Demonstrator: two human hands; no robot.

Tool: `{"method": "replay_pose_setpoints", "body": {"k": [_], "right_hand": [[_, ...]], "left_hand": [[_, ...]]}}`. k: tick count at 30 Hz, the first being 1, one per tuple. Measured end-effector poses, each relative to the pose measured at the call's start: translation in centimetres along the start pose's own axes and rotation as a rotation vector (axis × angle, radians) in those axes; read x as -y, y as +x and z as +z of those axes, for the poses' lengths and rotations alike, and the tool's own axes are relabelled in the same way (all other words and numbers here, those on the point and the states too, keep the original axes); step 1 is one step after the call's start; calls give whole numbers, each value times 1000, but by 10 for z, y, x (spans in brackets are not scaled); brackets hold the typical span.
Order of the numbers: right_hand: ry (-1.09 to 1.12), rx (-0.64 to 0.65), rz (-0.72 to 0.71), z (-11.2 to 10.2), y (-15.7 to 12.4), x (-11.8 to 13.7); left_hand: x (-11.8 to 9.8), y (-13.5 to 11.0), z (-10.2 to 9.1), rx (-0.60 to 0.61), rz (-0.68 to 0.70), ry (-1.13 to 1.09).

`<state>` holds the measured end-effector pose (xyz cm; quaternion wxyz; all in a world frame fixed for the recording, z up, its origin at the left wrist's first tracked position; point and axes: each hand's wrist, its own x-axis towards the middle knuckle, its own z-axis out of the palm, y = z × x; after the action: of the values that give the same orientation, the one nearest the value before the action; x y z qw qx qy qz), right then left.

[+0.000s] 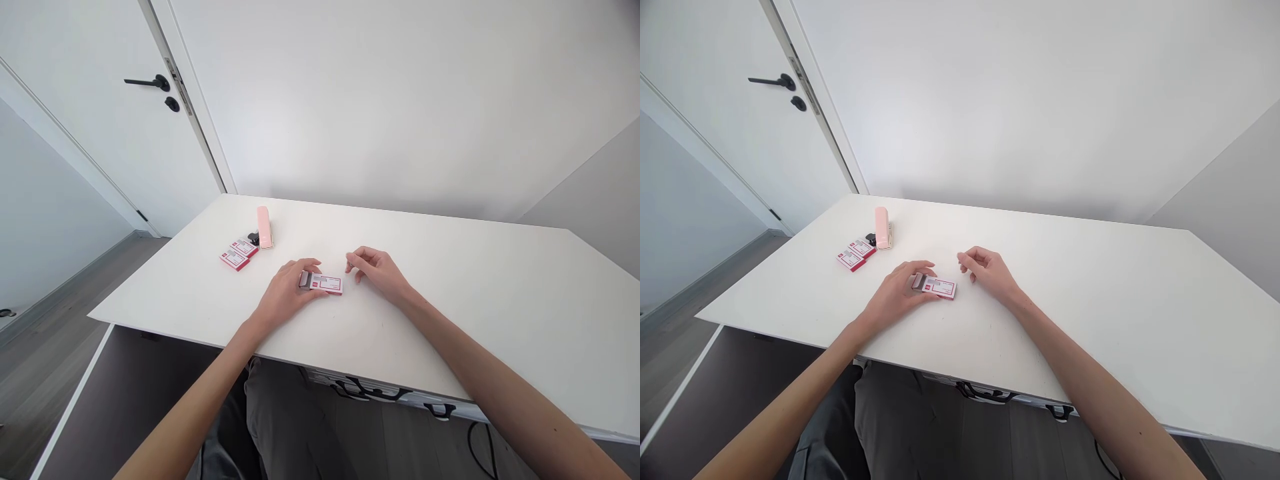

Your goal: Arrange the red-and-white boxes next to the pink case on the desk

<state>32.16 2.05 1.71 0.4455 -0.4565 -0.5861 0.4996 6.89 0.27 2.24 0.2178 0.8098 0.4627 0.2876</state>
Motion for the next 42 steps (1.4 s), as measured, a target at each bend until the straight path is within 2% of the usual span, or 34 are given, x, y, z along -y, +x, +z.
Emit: {"method": "replay_pose_setpoints", "body": {"k": [3,5,8,12,18,24,31,42], "right_hand": [[-27,-67,-30,0,1,-1],[-21,-77,-41,1,1,-1],[3,-59,-47,1,0,-1],[5,-33,-58,1,-1,0],[-86,-17,-96,7,-6,2],[-99,21,-116,10,-7,3],[-141,39,-157,10,-8,3],[-200,238,-354,22,-16,3]], "left_hand": [[-2,0,-1,114,45,-3],[-3,0,-2,139,75,-2],[-3,-1,-1,50,64,25],[-4,0,2,-83,-61,91],[-9,0,2,-72,-154,93],[-15,-6,1,-147,-184,175],[-15,-8,4,-95,-144,258],[-17,-6,-4,48,-162,-50]]}}
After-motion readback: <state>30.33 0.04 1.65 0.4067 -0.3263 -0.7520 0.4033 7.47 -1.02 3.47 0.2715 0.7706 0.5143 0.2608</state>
